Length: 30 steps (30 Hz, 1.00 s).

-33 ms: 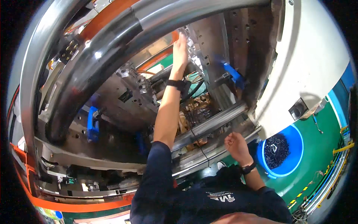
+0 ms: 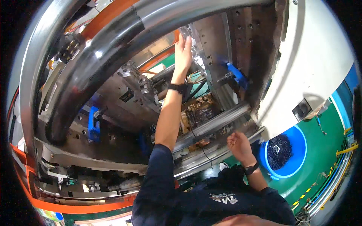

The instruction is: Inspecting plastic components and operating an injection molding machine in a factory setting.

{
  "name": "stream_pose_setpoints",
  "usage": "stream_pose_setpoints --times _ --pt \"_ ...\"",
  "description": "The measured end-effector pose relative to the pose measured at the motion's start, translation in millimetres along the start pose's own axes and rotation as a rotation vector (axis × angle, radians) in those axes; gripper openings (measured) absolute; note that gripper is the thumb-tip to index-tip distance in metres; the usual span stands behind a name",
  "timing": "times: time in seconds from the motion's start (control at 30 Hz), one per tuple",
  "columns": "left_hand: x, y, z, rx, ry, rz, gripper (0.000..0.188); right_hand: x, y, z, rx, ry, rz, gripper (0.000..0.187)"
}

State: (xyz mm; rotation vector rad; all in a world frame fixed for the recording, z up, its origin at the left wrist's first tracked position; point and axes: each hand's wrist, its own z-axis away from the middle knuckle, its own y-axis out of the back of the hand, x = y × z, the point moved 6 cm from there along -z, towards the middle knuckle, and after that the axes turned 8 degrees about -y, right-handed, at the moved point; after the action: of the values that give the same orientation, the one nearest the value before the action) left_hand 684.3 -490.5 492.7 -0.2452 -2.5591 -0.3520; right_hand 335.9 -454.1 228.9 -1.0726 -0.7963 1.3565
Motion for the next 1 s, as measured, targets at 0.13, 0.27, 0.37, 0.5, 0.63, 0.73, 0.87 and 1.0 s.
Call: stream_pose_setpoints --times 0.13,0.27,0.37,0.5,0.63,0.73,0.87,1.0 --pt "119 -10 71 -0.328 -0.207 -0.003 0.019 -39 -36 9 -0.007 0.226 0.023 0.02" --pt "175 -29 182 -0.869 -0.422 0.037 0.018 -52 -61 -3 -0.131 0.301 0.137 0.036" --pt "180 -40 226 -0.829 -0.479 0.106 0.022 -60 -40 -12 -0.202 0.297 0.024 0.039" --pt "168 -43 259 -0.88 -0.475 0.013 0.017 -53 -44 -4 -0.064 0.268 0.093 0.042" --pt "161 -42 265 -0.904 -0.384 0.026 0.018 -49 -41 -3 -0.014 0.237 0.173 0.041" --pt "147 -40 272 -0.835 -0.175 0.131 0.015 -47 -42 -7 0.004 0.269 0.199 0.042" --pt "149 -37 268 -0.837 -0.134 0.121 0.016 -47 -38 -12 0.002 0.215 0.31 0.041" --pt "148 -40 272 -0.832 -0.148 0.078 0.013 -43 -34 -17 0.004 0.216 0.302 0.038"
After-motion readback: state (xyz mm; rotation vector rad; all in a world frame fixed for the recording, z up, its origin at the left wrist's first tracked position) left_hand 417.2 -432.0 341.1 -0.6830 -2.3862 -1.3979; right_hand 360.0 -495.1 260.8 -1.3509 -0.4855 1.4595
